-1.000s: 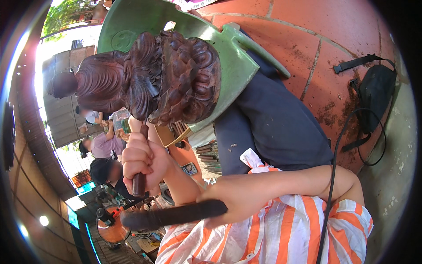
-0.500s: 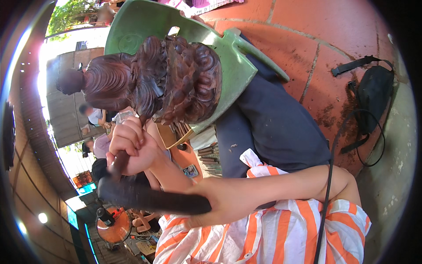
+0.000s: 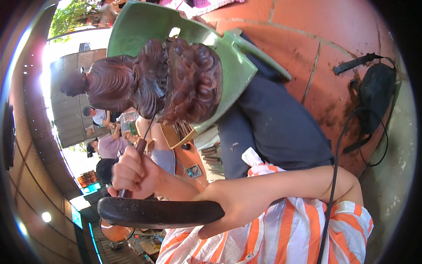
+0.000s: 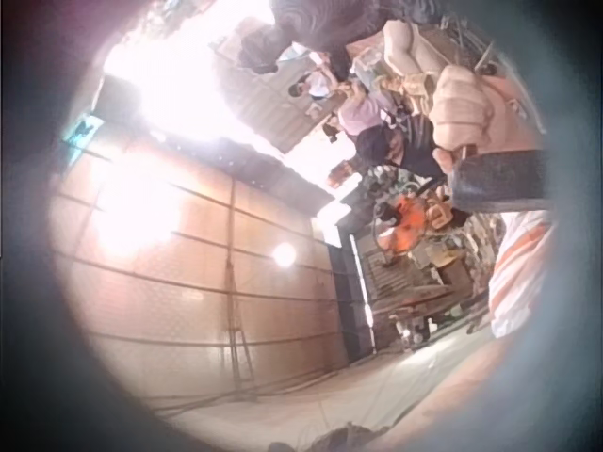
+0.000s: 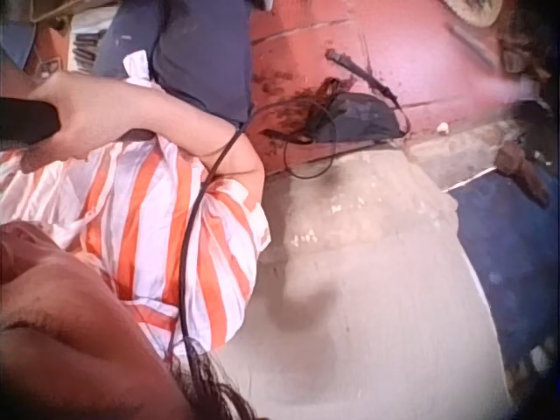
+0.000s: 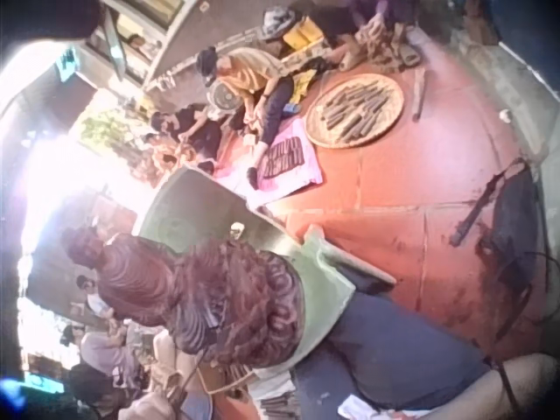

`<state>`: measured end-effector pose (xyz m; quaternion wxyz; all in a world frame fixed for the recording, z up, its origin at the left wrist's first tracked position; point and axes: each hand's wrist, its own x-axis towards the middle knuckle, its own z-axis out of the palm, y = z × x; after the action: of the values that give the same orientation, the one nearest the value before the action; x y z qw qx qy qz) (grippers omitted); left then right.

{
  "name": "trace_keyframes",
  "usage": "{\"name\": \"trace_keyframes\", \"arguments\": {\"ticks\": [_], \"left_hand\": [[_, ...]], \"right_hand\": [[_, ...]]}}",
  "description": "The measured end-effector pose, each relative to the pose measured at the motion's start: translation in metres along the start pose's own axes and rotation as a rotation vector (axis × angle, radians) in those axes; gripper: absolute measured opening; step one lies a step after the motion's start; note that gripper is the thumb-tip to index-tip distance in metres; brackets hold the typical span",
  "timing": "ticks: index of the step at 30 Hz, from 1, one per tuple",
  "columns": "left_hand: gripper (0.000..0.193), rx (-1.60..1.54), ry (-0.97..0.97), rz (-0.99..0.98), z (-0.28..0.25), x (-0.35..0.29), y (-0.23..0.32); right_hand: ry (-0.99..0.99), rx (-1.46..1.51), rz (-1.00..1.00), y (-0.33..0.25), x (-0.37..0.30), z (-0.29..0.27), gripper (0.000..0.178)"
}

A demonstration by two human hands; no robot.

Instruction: The person carves a wooden statue using a chisel and mallet. They repeatedly strike the chisel to shape the wood, occasionally selecting different chisels from a nearby box.

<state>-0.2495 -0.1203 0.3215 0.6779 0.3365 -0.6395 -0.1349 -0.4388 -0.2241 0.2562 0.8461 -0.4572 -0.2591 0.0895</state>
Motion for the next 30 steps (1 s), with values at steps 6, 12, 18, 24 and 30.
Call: {"name": "trace_keyframes", "arguments": {"ticks": [6, 12, 18, 24, 30], "left_hand": [[0.046, 0.247, 0.143, 0.041, -0.006, -0.014, -0.018], [0.051, 0.235, 0.201, 0.058, -0.01, -0.013, -0.031], [0.051, 0.241, 0.173, 0.044, -0.009, -0.012, -0.033], [0.05, 0.29, 0.203, 0.095, -0.007, -0.018, -0.041], [0.051, 0.348, 0.166, 0.135, -0.008, -0.016, -0.047]], "right_hand": [[-0.079, 0.023, 0.029, 0.006, 0.002, 0.0, 0.031], [-0.013, -0.006, 0.008, 0.008, 0.001, 0.002, 0.03], [-0.04, -0.012, 0.037, 0.008, 0.003, -0.001, 0.03], [-0.021, -0.01, 0.017, 0.011, 0.003, 0.0, 0.03], [-0.049, -0.035, 0.055, 0.012, 0.002, 0.0, 0.03]]}}
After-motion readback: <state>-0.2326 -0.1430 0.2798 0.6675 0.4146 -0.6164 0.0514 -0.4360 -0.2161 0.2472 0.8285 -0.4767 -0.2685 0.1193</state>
